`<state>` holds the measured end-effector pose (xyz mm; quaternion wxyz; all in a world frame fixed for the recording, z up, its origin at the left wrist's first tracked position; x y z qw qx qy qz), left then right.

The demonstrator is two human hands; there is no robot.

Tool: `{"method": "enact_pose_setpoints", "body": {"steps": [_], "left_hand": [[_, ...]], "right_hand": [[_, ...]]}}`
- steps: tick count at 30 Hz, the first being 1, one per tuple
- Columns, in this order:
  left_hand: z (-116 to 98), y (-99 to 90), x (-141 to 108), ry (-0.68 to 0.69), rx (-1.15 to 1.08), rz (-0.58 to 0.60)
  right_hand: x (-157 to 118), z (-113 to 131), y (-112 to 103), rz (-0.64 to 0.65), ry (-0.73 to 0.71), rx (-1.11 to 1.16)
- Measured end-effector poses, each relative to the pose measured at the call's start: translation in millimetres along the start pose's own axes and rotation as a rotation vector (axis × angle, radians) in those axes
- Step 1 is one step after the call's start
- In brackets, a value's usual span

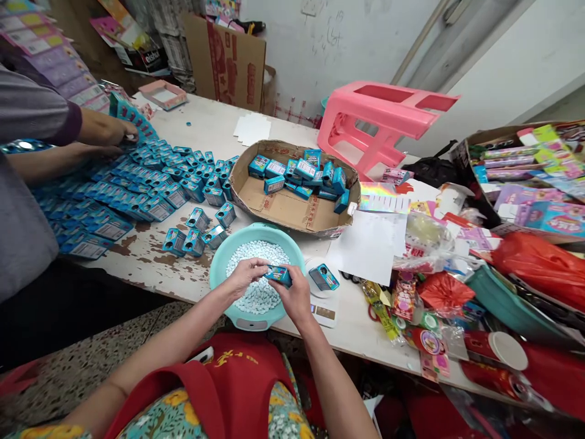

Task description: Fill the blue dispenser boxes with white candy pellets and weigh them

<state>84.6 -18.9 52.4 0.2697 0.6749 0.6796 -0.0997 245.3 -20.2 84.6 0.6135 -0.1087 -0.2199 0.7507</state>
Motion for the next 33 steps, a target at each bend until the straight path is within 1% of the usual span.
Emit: {"method": "enact_pose_setpoints", "body": {"steps": [4,6,7,9,11,13,15,16,17,18,20,21,23,25,26,28,30,32,33], "left_hand": [[3,-8.1,7,-0.003,0.039,0.0],[3,-15.6,10,0.024,0.126,-0.001],[2,-19.6,10,0.063,0.217,-0.002],[-4,-25.7,7,0.202,0.456,0.001],[-15,-26.5,-1,0.364,0.664,0.055],[-30,-23.8,-12,0.481,0.76,0.148],[-45,-25.1,-25,0.527,0.813,0.211],[-52,-30.1,-30,0.528,0.842,0.209],[-59,-39.2,-36,0.516,0.875,0.181],[-64,-52.7,-42,0.497,0.912,0.127],[-67,-90.6,-52,0.441,1.014,-0.032],[-65,-112.8,-55,0.392,1.084,-0.125],[-49,-156.7,-59,0.238,1.229,-0.305],[-21,-190.7,-57,0.063,1.305,-0.45],[-5,-202.0,-54,0.002,1.309,-0.506],[26,-213.4,-45,-0.034,1.267,-0.586],[49,-215.2,-39,0.003,1.207,-0.627],[57,-214.6,-40,0.029,1.187,-0.618],[55,-215.0,-42,0.016,1.204,-0.593]], "right_hand": [[-2,-5,-1,-0.05,0.083,0.092],[-4,-10,-4,-0.073,0.15,0.176],[-6,-13,-6,-0.092,0.186,0.238],[-8,-19,-8,-0.16,0.245,0.369],[-8,-22,-5,-0.21,0.259,0.437],[-4,-18,8,-0.167,0.215,0.435],[3,-6,26,-0.071,0.14,0.425],[7,0,35,-0.041,0.107,0.438],[10,7,42,-0.034,0.084,0.46],[12,13,48,-0.043,0.075,0.48],[13,22,53,-0.07,0.1,0.502],[11,25,53,-0.059,0.124,0.5],[1,27,52,0.021,0.188,0.478],[-15,28,51,0.139,0.257,0.459],[-26,28,52,0.192,0.284,0.446],[-48,27,53,0.268,0.327,0.409],[-70,24,53,0.307,0.374,0.367],[-88,20,50,0.308,0.437,0.337],[-94,18,47,0.302,0.469,0.326]]}}
Point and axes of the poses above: each hand's wrist, its own x-axis towards the middle knuckle, its own y-axis out of the palm, z = x × y, the point moved 2 cm from there along x, towards the middle knuckle, and after that the axes turned 9 degrees about x, right-handed, at the moved point
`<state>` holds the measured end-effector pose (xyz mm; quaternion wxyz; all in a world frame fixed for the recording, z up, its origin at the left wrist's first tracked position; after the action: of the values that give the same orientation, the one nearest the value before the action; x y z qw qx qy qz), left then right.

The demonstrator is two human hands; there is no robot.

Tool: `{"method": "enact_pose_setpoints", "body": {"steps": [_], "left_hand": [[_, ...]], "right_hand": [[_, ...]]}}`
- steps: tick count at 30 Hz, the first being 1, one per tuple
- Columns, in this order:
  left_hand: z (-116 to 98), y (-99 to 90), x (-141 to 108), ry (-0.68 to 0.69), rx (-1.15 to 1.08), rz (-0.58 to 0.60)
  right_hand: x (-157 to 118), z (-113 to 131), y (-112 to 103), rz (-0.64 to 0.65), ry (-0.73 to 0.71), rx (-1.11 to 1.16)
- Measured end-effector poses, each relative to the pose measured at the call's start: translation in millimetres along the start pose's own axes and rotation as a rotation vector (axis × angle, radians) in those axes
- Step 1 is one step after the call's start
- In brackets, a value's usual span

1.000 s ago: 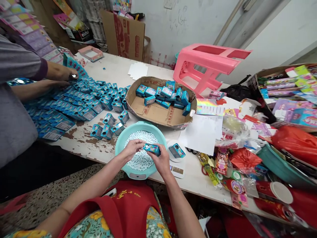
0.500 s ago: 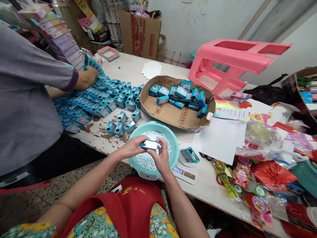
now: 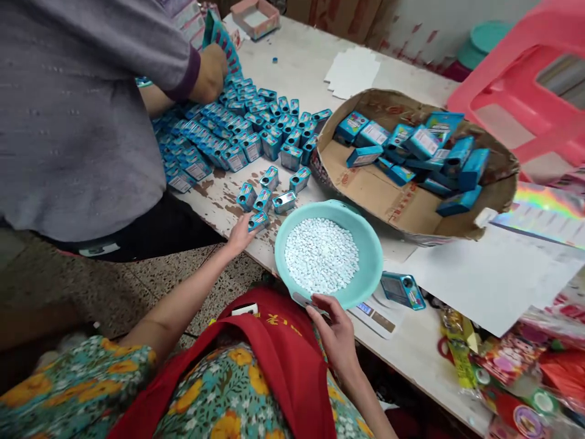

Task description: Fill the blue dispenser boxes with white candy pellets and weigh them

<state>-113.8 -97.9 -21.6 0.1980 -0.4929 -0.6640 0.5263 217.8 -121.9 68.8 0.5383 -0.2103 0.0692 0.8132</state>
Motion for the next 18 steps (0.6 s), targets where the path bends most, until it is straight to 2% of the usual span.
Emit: {"method": "enact_pose_setpoints", "body": {"steps": [2,4,7,9,13,16,18], "left_hand": [[0,-17.3,-2,0.006,0.094,0.075],[-3,-45.4,-2,-0.008,0.216,0.142],[-16,-92.4,-1,0.003,0.316,0.183],[-31,-118.6,-2,0.097,0.292,0.212],[-73,-152.9,-17,0.445,0.134,0.289],[-102,-162.9,-27,0.643,0.047,0.36],[-117,-160.7,-30,0.727,0.068,0.404]], "right_hand": [[-8,-6,-6,-0.023,0.041,-0.014],[-10,-6,-12,-0.03,0.036,-0.048],[-3,6,-9,0.037,-0.076,-0.122],[6,22,5,0.158,-0.166,-0.158],[21,61,50,0.527,-0.233,-0.178],[26,77,80,0.79,-0.226,-0.215],[27,74,91,0.931,-0.195,-0.276]]}}
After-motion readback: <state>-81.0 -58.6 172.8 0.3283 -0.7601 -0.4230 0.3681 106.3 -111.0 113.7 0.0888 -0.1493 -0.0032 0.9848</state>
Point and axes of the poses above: each hand's wrist, its own x-axis towards the middle knuckle, its own y-axis out of the palm, z = x × y, the point moved 2 cm from there along x, towards the middle knuckle, and after that the axes turned 9 degrees about x, right-handed, at the moved point
